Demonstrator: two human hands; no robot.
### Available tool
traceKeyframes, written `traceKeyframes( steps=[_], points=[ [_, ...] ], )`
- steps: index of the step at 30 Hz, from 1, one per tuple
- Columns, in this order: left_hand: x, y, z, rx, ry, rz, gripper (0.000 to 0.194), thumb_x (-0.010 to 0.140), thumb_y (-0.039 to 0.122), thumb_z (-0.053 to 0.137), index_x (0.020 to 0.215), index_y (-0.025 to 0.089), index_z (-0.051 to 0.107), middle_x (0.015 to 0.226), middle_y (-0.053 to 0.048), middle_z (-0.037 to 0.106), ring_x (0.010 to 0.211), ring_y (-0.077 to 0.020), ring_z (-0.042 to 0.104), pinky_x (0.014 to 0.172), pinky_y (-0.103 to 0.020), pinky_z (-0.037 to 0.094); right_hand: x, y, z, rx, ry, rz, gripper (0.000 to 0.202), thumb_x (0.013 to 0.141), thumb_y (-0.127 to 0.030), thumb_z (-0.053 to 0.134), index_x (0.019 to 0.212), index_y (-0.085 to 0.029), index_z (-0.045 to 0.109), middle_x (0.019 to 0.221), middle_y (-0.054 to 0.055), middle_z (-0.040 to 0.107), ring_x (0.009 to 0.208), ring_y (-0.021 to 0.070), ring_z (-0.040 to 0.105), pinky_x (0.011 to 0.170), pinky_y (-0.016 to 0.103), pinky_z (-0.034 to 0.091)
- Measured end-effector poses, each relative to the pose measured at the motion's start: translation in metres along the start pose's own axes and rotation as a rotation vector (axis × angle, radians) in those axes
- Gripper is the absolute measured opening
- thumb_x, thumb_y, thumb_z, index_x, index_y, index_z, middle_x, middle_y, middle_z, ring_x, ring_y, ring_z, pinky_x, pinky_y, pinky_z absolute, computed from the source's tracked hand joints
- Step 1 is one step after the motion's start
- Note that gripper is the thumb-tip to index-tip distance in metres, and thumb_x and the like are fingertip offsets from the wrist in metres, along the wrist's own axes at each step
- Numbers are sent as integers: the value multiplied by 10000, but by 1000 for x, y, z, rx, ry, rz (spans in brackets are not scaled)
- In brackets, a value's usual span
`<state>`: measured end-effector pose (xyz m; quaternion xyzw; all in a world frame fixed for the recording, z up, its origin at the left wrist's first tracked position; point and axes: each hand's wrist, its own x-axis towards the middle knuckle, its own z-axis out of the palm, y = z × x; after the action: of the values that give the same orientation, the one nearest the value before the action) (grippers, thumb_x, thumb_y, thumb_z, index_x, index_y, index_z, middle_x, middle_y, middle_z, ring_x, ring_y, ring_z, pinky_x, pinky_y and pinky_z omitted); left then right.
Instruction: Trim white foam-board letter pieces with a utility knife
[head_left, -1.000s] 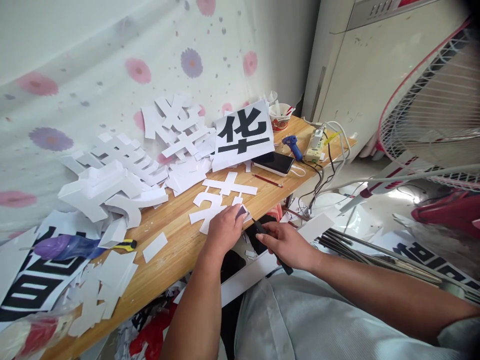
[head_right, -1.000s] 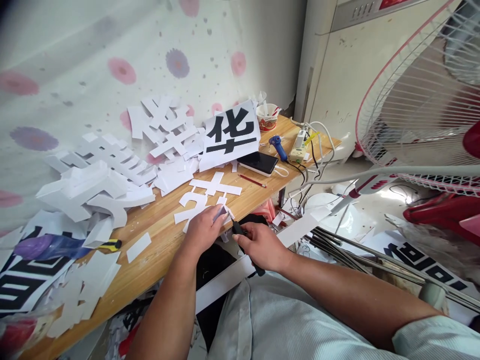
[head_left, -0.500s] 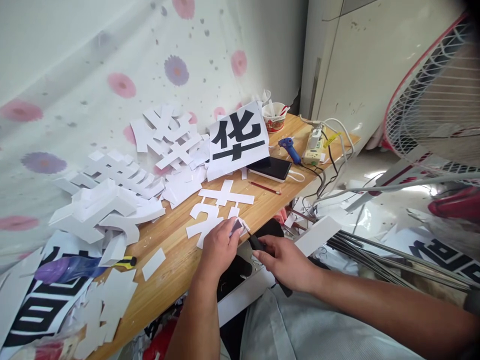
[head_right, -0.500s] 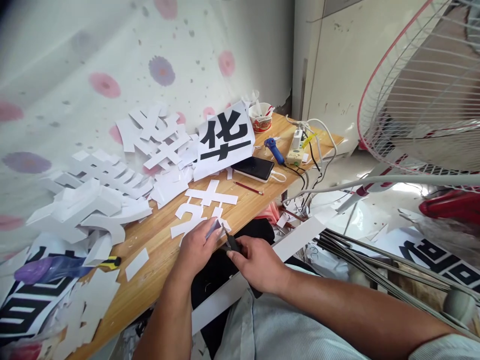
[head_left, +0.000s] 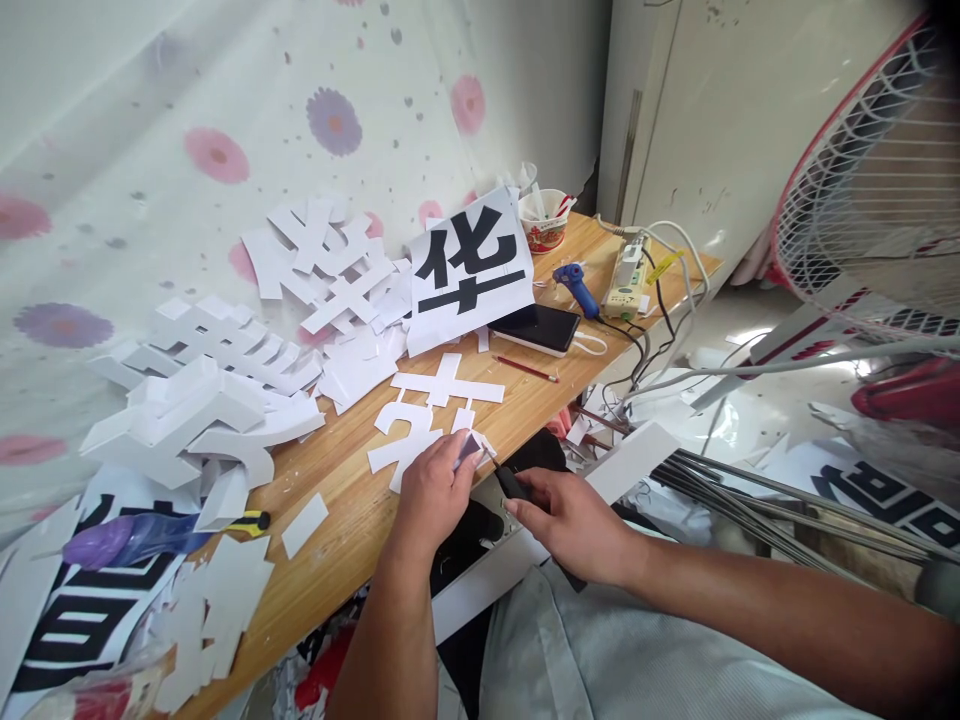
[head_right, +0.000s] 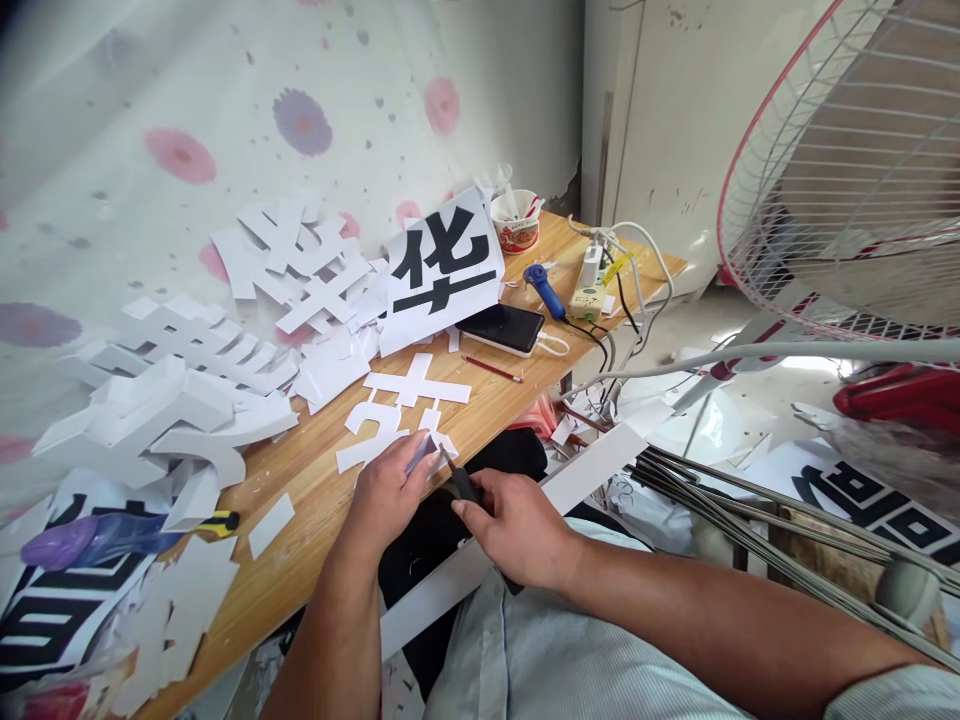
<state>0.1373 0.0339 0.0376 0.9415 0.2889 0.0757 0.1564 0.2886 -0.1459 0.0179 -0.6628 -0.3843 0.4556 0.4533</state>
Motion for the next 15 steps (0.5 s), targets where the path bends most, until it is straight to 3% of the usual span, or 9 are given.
traceKeyframes(
  steps=[15],
  points=[
    [1, 3, -2, 3, 9, 3, 342, 1099, 316, 551, 1402, 239, 688, 1333, -132, 785, 1260, -310, 747, 1080, -474, 604, 2, 6, 3, -2, 5, -15, 230, 986, -407, 652, 985, -198, 747, 722, -27, 613, 655, 162, 518, 617, 305, 352]
  ],
)
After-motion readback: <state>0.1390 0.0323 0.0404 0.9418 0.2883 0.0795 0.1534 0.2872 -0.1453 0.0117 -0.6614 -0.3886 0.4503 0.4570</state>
